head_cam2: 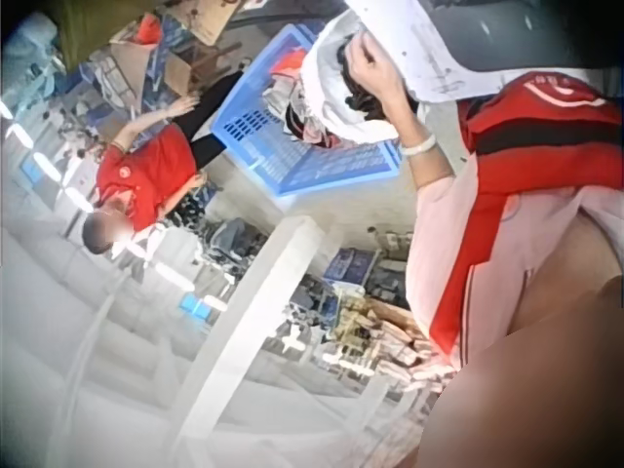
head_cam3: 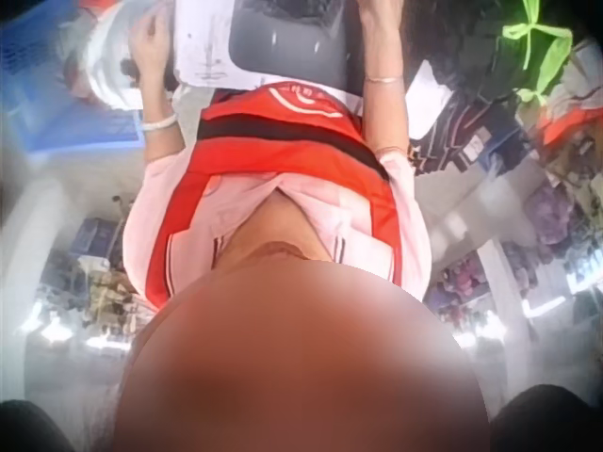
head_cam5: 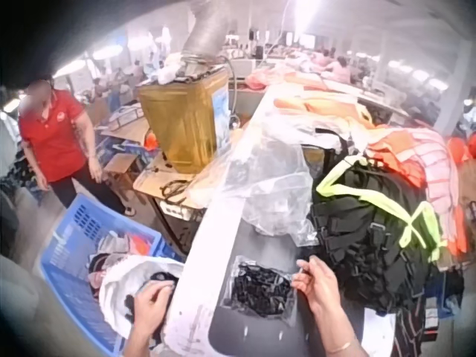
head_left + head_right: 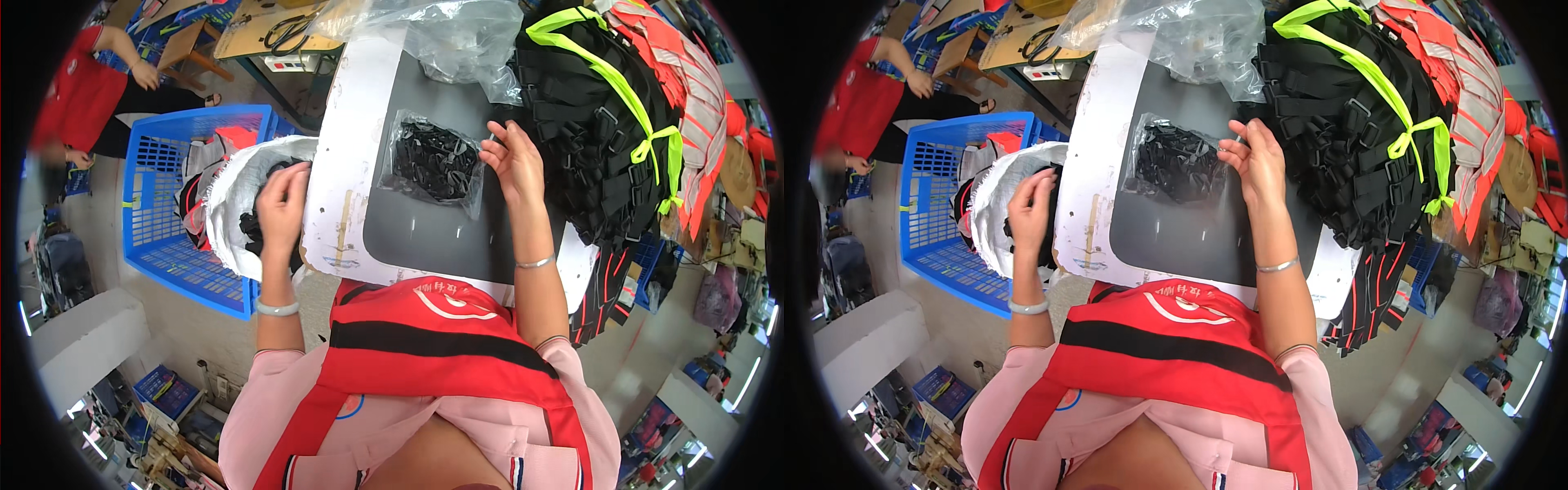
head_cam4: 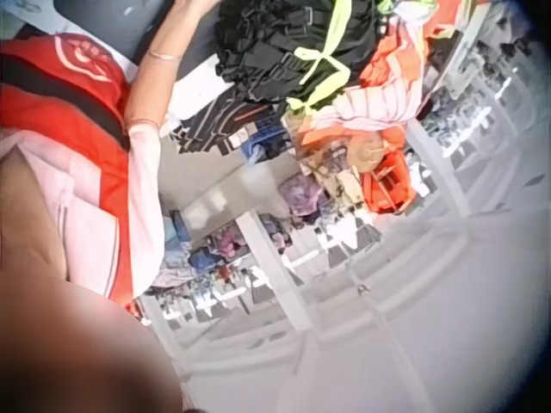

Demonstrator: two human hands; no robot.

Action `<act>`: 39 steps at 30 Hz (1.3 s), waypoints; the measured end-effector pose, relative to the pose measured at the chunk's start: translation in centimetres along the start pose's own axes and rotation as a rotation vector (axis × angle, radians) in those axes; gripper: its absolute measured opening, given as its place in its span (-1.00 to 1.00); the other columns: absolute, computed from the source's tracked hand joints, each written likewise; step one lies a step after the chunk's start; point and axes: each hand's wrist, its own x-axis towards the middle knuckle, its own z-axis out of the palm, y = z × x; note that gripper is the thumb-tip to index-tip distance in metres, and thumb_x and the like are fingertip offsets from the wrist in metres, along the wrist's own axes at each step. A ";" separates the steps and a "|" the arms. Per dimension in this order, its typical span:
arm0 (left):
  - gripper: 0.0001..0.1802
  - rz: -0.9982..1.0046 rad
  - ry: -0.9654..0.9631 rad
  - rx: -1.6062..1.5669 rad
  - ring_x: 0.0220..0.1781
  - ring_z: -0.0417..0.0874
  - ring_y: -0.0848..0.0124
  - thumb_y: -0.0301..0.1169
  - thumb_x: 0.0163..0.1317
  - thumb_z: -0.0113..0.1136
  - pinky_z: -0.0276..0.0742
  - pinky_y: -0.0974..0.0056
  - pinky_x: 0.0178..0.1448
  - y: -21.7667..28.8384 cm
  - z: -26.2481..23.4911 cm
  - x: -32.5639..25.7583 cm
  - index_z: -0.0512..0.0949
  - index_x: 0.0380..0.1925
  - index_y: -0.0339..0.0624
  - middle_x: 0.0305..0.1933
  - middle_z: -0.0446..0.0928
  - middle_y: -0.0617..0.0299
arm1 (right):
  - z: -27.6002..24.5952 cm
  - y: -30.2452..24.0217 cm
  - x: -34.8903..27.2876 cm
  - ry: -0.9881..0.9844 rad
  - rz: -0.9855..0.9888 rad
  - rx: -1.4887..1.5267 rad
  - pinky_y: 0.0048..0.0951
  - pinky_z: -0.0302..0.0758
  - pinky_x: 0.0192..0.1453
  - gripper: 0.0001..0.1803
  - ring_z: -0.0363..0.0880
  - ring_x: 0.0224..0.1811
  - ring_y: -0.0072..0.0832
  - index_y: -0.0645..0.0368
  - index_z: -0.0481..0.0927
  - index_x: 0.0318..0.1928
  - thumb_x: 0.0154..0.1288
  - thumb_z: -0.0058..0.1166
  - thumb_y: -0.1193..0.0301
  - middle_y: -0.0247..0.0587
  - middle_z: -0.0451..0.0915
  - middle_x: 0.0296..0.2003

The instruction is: Assembling plastic buckles and straps for safety vests in a manufacturing workshop.

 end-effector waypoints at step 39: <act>-0.85 -0.514 -0.312 -0.444 -0.56 0.40 0.56 -0.38 0.18 0.23 0.35 0.38 -0.46 7.1 6.4 -2.4 0.51 -0.33 -0.19 -0.55 0.39 0.38 | -7.6 -2.2 -14.4 -0.086 -0.010 -0.315 -0.65 0.17 -0.63 -0.72 0.18 -0.73 -0.73 0.21 0.47 -0.17 0.49 -0.18 0.24 -0.46 0.30 -0.67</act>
